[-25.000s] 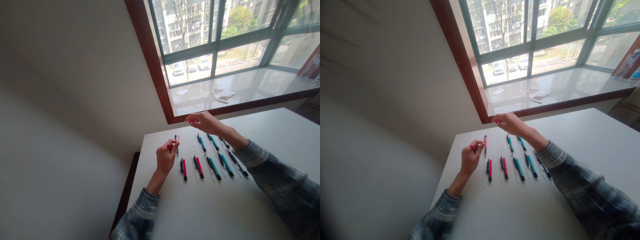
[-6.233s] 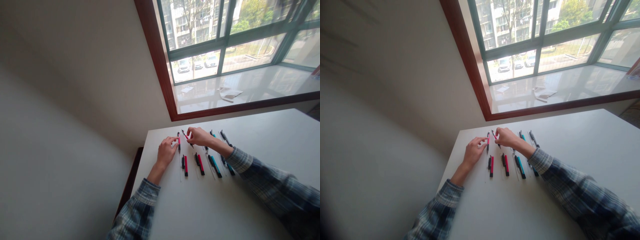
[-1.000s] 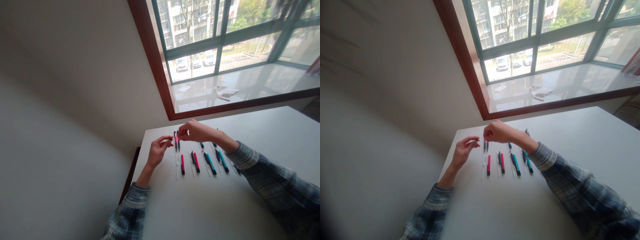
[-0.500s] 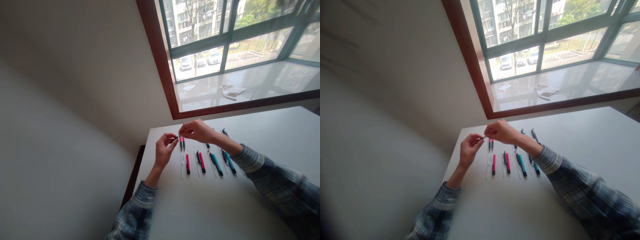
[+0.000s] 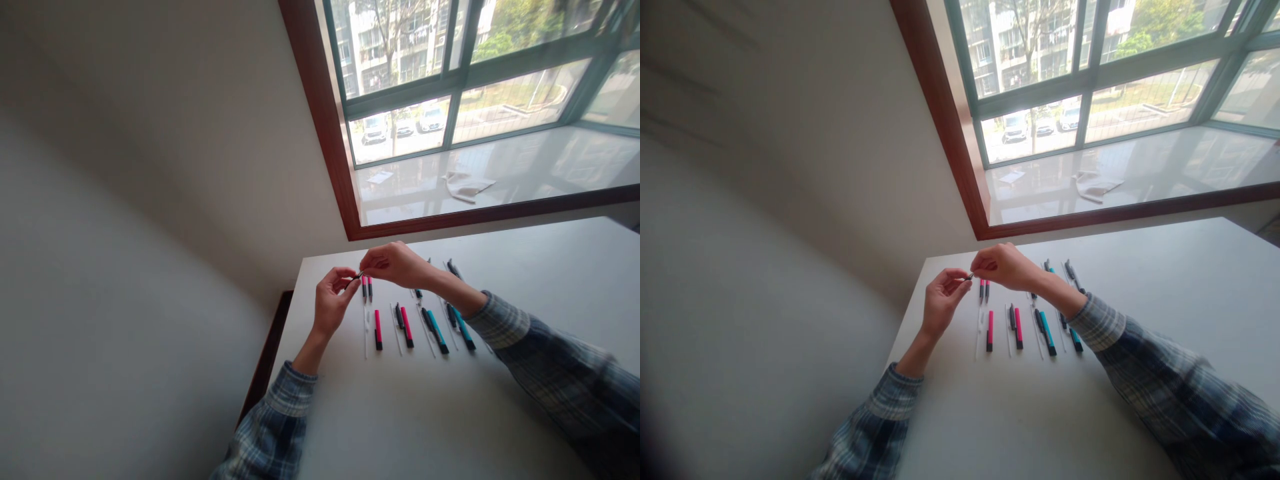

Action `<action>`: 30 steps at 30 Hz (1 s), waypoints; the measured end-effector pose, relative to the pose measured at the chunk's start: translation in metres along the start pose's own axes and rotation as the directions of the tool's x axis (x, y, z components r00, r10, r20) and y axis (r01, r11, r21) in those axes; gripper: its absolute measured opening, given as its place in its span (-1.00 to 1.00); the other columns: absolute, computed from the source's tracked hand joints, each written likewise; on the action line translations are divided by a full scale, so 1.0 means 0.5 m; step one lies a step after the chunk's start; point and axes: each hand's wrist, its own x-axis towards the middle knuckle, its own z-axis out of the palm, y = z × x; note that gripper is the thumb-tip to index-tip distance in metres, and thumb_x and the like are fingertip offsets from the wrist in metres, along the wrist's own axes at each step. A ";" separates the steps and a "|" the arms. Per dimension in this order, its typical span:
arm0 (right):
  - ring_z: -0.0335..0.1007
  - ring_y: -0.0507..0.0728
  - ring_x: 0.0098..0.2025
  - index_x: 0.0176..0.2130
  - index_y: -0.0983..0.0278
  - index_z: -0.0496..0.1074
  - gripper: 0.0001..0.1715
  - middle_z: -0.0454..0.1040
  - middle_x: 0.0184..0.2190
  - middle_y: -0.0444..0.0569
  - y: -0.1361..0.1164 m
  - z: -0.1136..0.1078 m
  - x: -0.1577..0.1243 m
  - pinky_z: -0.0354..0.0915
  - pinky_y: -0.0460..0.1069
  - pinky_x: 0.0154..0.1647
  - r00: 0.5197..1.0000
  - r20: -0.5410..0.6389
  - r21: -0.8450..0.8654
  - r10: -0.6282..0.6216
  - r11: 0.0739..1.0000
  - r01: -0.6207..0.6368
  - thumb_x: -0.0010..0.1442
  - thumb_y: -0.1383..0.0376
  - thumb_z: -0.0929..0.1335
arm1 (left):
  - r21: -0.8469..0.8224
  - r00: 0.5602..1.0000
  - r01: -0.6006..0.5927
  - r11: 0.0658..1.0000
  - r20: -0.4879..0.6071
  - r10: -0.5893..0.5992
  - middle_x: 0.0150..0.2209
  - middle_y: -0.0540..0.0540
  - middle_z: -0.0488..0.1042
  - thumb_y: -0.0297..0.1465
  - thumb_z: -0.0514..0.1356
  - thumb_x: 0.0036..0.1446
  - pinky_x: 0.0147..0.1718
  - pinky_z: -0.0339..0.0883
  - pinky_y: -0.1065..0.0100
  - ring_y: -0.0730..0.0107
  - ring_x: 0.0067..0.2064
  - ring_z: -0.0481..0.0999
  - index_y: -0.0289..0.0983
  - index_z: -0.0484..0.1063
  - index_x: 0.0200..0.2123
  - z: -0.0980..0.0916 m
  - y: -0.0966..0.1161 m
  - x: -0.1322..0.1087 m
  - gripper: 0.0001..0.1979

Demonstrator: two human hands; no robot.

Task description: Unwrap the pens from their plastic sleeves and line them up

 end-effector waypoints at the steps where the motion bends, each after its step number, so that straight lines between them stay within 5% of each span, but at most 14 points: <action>1: 0.66 0.14 -0.23 -0.23 0.22 0.63 -0.84 0.69 -0.29 -0.06 0.001 0.000 0.000 0.55 0.00 -0.16 1.000 0.001 -0.002 0.001 1.000 -0.001 0.27 0.20 0.44 | 0.002 1.000 0.000 1.000 -0.001 0.000 -0.21 -0.10 0.59 -0.32 0.44 0.10 -0.19 0.48 0.36 0.38 -0.25 0.59 -0.27 0.54 -0.21 0.000 0.000 0.000 -0.77; 21: 0.62 0.14 -0.23 -0.24 0.23 0.63 -0.85 0.68 -0.28 -0.03 0.012 0.001 0.003 0.47 -0.02 -0.20 0.999 0.033 -0.129 0.005 0.992 -0.001 0.28 0.22 0.44 | 0.089 0.999 -0.038 0.995 0.028 0.035 -0.18 -0.13 0.61 -0.27 0.41 0.13 -0.13 0.50 0.30 0.33 -0.21 0.61 -0.26 0.54 -0.19 -0.004 -0.003 -0.001 -0.76; 30: 0.55 0.12 -0.32 -0.28 0.26 0.63 -0.67 0.66 -0.34 0.02 0.007 0.001 0.004 0.34 -0.02 -0.27 0.998 0.063 -0.231 0.024 0.973 -0.009 0.33 0.06 0.43 | 0.166 0.997 -0.073 0.983 0.037 0.067 -0.19 -0.12 0.61 -0.27 0.39 0.15 -0.15 0.49 0.30 0.33 -0.23 0.60 -0.25 0.55 -0.20 -0.004 -0.004 0.000 -0.79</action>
